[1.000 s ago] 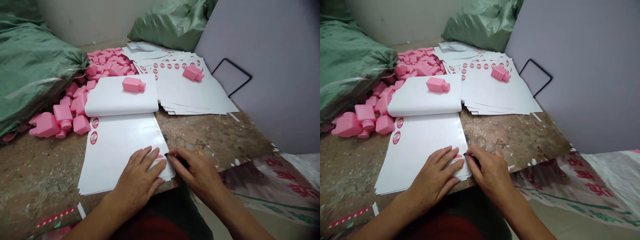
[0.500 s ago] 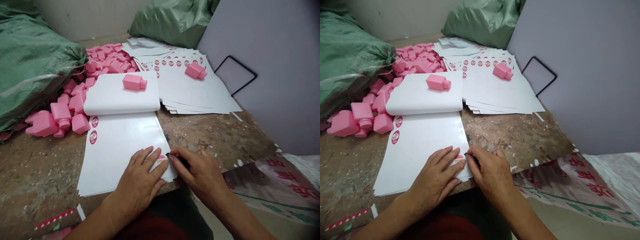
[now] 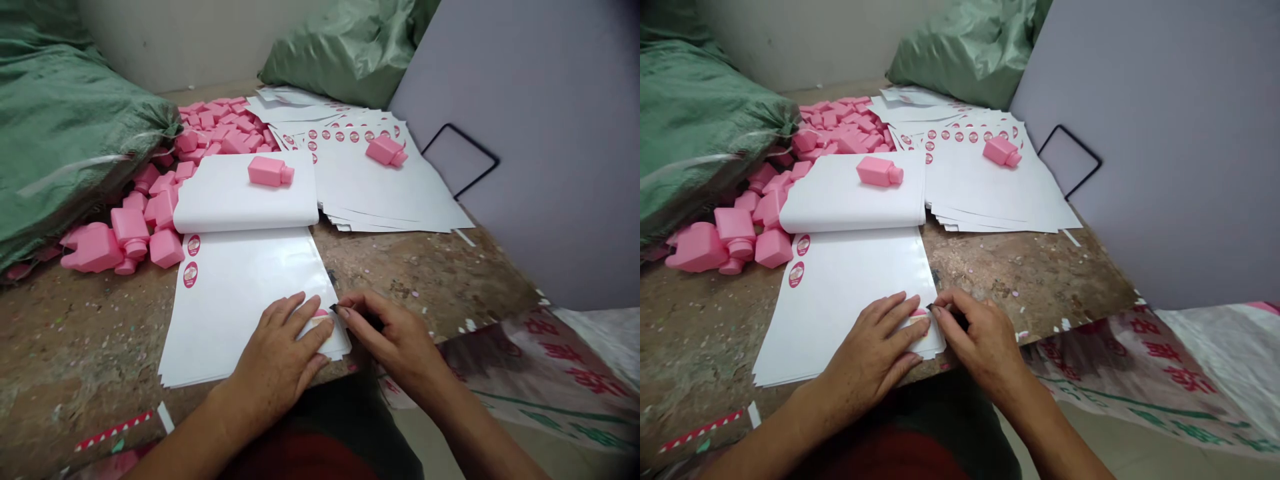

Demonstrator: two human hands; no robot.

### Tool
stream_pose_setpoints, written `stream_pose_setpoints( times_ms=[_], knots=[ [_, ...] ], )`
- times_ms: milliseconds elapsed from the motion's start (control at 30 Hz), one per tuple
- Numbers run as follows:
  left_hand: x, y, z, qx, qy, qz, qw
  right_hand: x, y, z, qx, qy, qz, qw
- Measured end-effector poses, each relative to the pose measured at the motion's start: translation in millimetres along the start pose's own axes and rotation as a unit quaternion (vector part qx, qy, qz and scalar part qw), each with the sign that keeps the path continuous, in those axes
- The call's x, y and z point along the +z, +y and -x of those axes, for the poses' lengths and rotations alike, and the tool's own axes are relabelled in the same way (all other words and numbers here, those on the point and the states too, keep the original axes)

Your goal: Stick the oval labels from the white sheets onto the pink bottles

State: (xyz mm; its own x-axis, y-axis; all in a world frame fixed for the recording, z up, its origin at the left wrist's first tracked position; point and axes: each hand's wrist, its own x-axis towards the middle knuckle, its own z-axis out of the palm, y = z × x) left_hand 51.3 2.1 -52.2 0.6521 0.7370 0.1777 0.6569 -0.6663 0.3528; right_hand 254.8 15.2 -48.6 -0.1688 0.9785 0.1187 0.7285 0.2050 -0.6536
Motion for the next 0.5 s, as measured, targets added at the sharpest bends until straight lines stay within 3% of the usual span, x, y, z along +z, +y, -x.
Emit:
stream_pose_setpoints(
  times_ms=[167, 300, 367, 500],
  knots=[
    [1.4, -3, 2, -0.019, 0.013, 0.053, 0.998, 2, 0, 8, -0.089, -0.005, 0.095, 0.991],
    [3.5, -5, 4, -0.030, 0.047, 0.096, 0.994, -3, -5, 17, -0.114, -0.059, 0.133, 0.983],
    [3.7, -5, 4, -0.034, 0.051, 0.099, 0.993, -10, -8, 21, -0.096, -0.108, 0.083, 0.986],
    [2.9, -6, 4, -0.032, 0.044, 0.103, 0.993, -27, -9, 29, -0.004, -0.169, -0.161, 0.972]
  ],
)
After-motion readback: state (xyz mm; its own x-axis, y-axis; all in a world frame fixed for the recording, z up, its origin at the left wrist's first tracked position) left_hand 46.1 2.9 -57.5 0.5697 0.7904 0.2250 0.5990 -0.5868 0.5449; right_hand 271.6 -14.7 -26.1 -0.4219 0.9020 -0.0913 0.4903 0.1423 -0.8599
